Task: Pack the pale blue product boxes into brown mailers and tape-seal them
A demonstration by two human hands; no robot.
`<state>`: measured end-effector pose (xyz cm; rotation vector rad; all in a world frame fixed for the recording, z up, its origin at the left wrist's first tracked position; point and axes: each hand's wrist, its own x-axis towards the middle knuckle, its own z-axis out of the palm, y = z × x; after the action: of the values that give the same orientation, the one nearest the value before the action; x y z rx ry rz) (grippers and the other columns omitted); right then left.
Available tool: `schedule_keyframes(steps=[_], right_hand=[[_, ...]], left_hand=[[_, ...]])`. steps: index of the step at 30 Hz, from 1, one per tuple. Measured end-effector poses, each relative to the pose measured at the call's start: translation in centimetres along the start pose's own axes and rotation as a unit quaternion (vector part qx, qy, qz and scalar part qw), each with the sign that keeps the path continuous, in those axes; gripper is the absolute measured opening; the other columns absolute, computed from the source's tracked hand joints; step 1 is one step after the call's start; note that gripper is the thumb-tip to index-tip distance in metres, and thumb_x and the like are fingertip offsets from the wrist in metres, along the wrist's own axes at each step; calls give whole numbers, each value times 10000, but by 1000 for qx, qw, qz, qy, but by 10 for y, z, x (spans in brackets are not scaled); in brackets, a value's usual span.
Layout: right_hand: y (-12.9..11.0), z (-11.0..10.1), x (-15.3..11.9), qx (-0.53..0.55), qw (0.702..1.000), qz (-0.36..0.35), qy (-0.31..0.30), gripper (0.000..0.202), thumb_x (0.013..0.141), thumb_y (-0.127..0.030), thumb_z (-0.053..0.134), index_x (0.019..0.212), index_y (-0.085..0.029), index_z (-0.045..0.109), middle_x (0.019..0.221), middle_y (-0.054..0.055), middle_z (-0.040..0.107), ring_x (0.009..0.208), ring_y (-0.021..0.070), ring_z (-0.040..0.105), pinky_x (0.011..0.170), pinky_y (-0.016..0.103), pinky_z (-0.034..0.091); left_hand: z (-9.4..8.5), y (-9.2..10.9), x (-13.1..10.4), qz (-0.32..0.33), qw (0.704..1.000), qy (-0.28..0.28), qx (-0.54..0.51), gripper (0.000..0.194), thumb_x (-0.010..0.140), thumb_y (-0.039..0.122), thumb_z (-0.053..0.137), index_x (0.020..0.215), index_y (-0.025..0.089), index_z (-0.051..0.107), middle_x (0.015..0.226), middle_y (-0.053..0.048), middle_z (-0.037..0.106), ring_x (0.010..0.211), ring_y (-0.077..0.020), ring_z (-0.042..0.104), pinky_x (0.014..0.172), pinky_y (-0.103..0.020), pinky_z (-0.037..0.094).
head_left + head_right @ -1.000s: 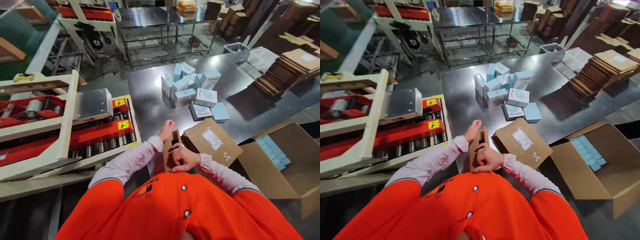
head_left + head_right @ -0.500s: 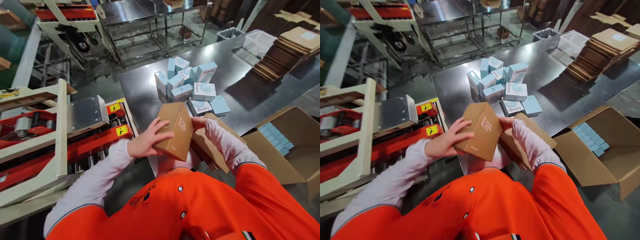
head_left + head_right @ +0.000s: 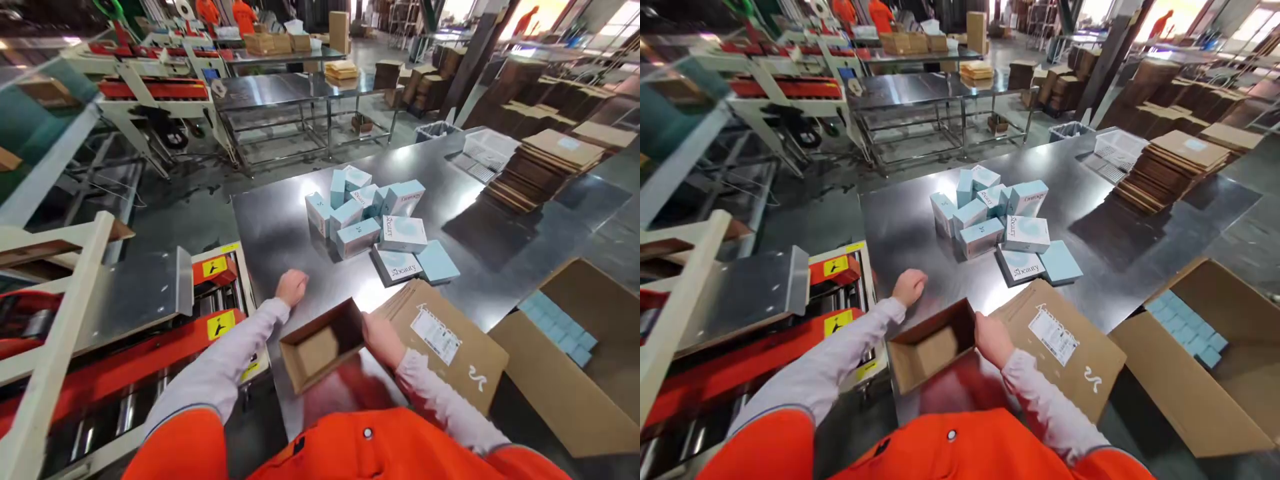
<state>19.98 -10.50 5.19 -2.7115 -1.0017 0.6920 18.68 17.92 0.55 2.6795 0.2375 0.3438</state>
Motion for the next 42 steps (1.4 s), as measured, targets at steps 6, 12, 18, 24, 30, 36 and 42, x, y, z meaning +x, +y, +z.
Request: schedule_keyframes(steps=[6, 12, 18, 24, 30, 36, 42], right_hand=[[8, 33, 8, 177, 972, -34, 151, 480, 1008, -363, 338, 1416, -217, 546, 1274, 149, 681, 1138, 296, 674, 955, 449, 543], [8, 58, 18, 452, 859, -70, 229, 531, 1009, -503, 322, 1304, -214, 655, 1326, 98, 658, 1247, 244, 613, 1091, 449, 488], [7, 52, 23, 483, 848, -33, 216, 612, 957, -583, 349, 1214, -143, 688, 1264, 129, 690, 1218, 270, 618, 1086, 443, 469], [3, 52, 15, 525, 814, -2, 248, 565, 936, -531, 390, 1194, -116, 673, 1259, 148, 684, 1193, 256, 616, 1081, 428, 443], [8, 51, 11, 512, 826, -5, 235, 560, 913, -519, 423, 1214, -108, 655, 1289, 164, 660, 1206, 253, 598, 1083, 423, 427], [10, 52, 14, 473, 843, -19, 256, 610, 917, -551, 362, 1224, -104, 643, 1270, 172, 660, 1165, 249, 606, 1048, 405, 444], [5, 59, 14, 460, 843, -6, 279, 669, 912, -579, 305, 1246, -93, 622, 1261, 178, 650, 1163, 249, 594, 1021, 396, 454]], left_hand=[[65, 49, 168, -101, 990, -65, -80, 865, 771, 265, 773, 1507, 83, 356, 1383, -240, 510, 1239, -304, 567, 1026, -380, 481], [10, 38, 86, -70, 984, 76, -145, 594, 788, 317, 713, 1363, 234, 588, 1204, -117, 577, 1121, -250, 609, 950, -354, 534], [-104, 27, -111, -9, 963, 176, -205, 434, 798, 458, 731, 1193, 286, 678, 1236, -71, 614, 1141, -245, 613, 963, -429, 550], [-96, 50, -218, -149, 984, 47, -89, 558, 790, 588, 680, 1229, 244, 666, 1283, -130, 594, 1201, -322, 589, 1037, -522, 489], [-87, 62, -216, -181, 977, 77, -85, 947, 677, 530, 803, 1480, 209, 417, 1462, -155, 469, 1354, -331, 458, 1112, -488, 422], [-106, 83, -168, -59, 998, 24, -23, 443, 795, 363, 730, 1233, 303, 705, 1267, -87, 584, 1195, -273, 561, 1068, -442, 414], [-123, 102, -178, -127, 984, -25, 124, 729, 651, 553, 832, 1289, 245, 656, 1327, -179, 573, 1241, -393, 507, 1024, -544, 373]])
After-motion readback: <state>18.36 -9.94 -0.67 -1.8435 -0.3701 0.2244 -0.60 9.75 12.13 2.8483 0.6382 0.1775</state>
